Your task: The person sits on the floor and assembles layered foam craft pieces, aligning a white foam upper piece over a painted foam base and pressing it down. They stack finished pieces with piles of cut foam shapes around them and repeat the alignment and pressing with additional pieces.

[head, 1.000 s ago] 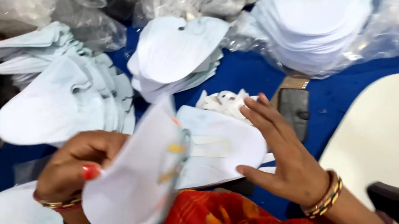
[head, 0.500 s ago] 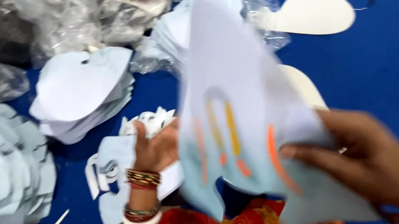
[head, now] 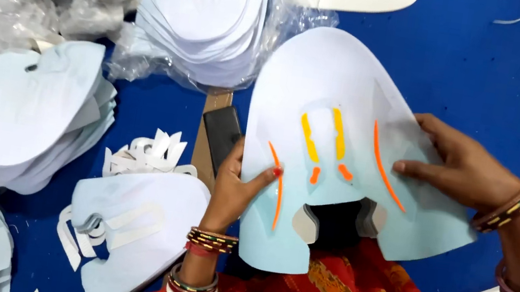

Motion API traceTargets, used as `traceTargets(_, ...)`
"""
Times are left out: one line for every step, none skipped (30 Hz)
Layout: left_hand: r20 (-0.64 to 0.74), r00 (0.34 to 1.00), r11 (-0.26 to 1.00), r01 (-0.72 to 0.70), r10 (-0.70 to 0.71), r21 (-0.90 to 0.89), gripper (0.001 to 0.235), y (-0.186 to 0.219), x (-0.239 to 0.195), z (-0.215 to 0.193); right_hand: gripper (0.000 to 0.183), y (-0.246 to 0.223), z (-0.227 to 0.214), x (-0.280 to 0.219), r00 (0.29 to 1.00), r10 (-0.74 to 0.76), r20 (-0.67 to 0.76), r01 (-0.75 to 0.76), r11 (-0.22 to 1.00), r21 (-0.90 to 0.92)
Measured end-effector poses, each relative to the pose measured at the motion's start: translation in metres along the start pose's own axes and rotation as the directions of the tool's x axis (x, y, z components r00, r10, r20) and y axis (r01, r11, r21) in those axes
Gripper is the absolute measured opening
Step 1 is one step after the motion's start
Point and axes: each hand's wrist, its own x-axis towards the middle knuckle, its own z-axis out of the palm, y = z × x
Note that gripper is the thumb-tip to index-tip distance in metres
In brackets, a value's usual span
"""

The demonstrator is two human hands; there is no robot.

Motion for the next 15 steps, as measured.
traceTargets(0.035,0.999,0.999,0.001,0.000,-0.037,0.058,0.002,0.001,0.000,0.090,-0.002,0.000,0.001,1.000,0.007,0.009,-0.008,0.993,0.115)
traceTargets(0.073,0.997,0.997,0.001,0.004,-0.075,0.065,0.004,0.002,0.000,0.085,-0.004,-0.001,0.001,1.000,0.016,0.013,-0.019,0.973,0.230)
traceTargets(0.076,0.997,0.997,0.012,-0.007,-0.075,0.065,-0.001,0.002,0.001,0.085,0.000,0.003,0.003,1.000,0.025,0.020,-0.029,0.972,0.232)
traceTargets(0.091,0.996,0.996,0.023,-0.015,-0.081,0.071,-0.006,0.004,0.003,0.081,0.002,0.005,0.005,0.999,0.048,0.004,-0.047,0.961,0.271)
traceTargets(0.106,0.994,0.996,0.033,-0.024,-0.086,0.077,-0.010,0.006,0.004,0.078,0.004,0.006,0.007,0.997,0.072,-0.010,-0.066,0.948,0.310)
traceTargets(0.107,0.994,0.996,0.040,-0.031,-0.084,0.077,-0.013,0.008,0.007,0.078,0.012,0.012,0.011,0.997,0.076,-0.006,-0.070,0.947,0.314)
traceTargets(0.078,0.996,0.998,0.044,-0.040,-0.042,0.079,-0.015,0.010,0.009,0.075,0.021,0.017,0.015,0.997,0.052,-0.053,-0.038,0.972,0.231)
traceTargets(0.049,0.997,0.999,0.052,-0.051,-0.001,0.081,-0.019,0.011,0.013,0.073,0.030,0.023,0.017,0.995,0.025,-0.096,-0.011,0.989,0.146)
traceTargets(0.052,0.997,0.998,0.061,-0.061,0.000,0.081,-0.023,0.013,0.013,0.073,0.027,0.025,0.016,0.995,0.033,-0.090,-0.019,0.989,0.149)
traceTargets(0.038,0.998,0.998,0.050,-0.052,0.047,0.081,-0.026,0.016,0.013,0.070,0.023,0.026,0.015,0.995,0.040,-0.094,-0.025,0.987,0.157)
traceTargets(0.024,0.999,0.995,0.040,-0.042,0.095,0.081,-0.029,0.018,0.013,0.067,0.020,0.027,0.014,0.994,0.047,-0.098,-0.030,0.986,0.164)
traceTargets(0.030,0.998,0.994,0.044,-0.047,0.097,0.081,-0.032,0.018,0.014,0.067,0.022,0.029,0.017,0.994,0.053,-0.098,-0.036,0.985,0.168)
traceTargets(0.033,0.998,0.997,0.051,-0.053,0.066,0.081,-0.033,0.018,0.014,0.066,0.023,0.030,0.019,0.990,0.115,-0.081,-0.096,0.974,0.205)
traceTargets(0.036,0.998,0.998,0.055,-0.056,0.035,0.081,-0.035,0.019,0.014,0.066,0.024,0.031,0.022,0.983,0.173,-0.064,-0.153,0.959,0.240)
traceTargets(0.042,0.997,0.998,0.056,-0.058,0.036,0.081,-0.036,0.021,0.016,0.066,0.032,0.035,0.026,0.982,0.178,-0.066,-0.157,0.957,0.243)
